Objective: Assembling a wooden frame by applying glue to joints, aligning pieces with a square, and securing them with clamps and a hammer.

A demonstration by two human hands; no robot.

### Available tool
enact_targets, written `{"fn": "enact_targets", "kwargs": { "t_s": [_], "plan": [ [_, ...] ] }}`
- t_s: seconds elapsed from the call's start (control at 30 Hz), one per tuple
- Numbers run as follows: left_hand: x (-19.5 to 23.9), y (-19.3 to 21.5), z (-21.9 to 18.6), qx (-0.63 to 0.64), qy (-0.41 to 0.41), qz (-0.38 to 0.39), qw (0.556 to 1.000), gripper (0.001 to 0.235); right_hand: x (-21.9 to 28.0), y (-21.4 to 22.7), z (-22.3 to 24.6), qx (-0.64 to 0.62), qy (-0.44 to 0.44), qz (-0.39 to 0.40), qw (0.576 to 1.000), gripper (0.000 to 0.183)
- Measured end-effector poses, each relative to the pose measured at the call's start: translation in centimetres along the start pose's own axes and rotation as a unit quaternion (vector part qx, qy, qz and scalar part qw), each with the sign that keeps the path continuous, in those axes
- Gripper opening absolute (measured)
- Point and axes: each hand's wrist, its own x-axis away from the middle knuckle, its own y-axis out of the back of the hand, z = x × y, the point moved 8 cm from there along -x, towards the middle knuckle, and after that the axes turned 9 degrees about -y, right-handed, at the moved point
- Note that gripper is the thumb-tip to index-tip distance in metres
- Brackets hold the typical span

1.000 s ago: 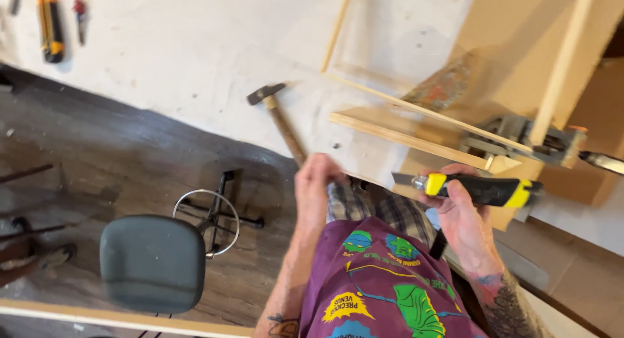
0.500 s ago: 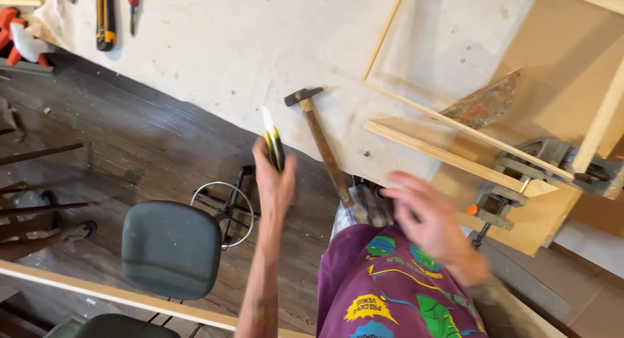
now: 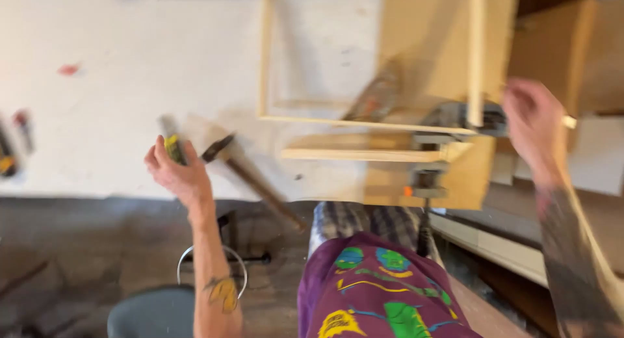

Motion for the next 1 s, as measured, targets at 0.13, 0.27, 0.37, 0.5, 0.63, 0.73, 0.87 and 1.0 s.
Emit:
{"fn": "enact_targets", "kwargs": {
  "t_s": [0.13,0.27,0.37,0.5,0.63,0.73,0.87,1.0],
  "plan": [
    [-2.4,-3.1,-10.4,0.257,0.033,0.189,0.947,0.044,-6.1,-1.8,2.6,-0.06,-0.058,0.093,0.992,0.037],
    [-1.4,-9.8,-10.9,0.361,0.231,0.302,0.852,0.06,-8.8,-5.4,2.8,-0.124,-0.174,0.211,0.954,0.049],
    [-1.4,-9.1,-12.1,0.357,0.258,0.311,0.842,0.043,-10.4,-6.5,0.4,-0.183,-0.133,0.198,0.954,0.044],
    [-0.6,-6.5,-13.5,0.346,0.276,0.308,0.842,0.04,-9.2,-6.5,0.5,-0.223,-0.128,0.225,0.94,0.043],
    [1.2,-5.1,-12.8,0.356,0.3,0.276,0.841,0.039,-8.5,-6.7,0.0,-0.207,-0.13,0.246,0.938,0.046],
    [2.4,-4.8,-12.5,0.355,0.308,0.268,0.841,0.035,-8.3,-6.9,-0.4,-0.19,-0.132,0.259,0.938,0.046],
    [3.1,-4.2,-12.3,0.349,0.32,0.262,0.841,0.031,-7.8,-6.6,-0.6,-0.136,-0.149,0.259,0.945,0.044],
    [3.9,-5.7,-10.3,0.341,0.323,0.253,0.846,0.026,-8.3,-8.2,-1.7,-0.114,-0.113,0.262,0.952,0.047]
  ]
}}
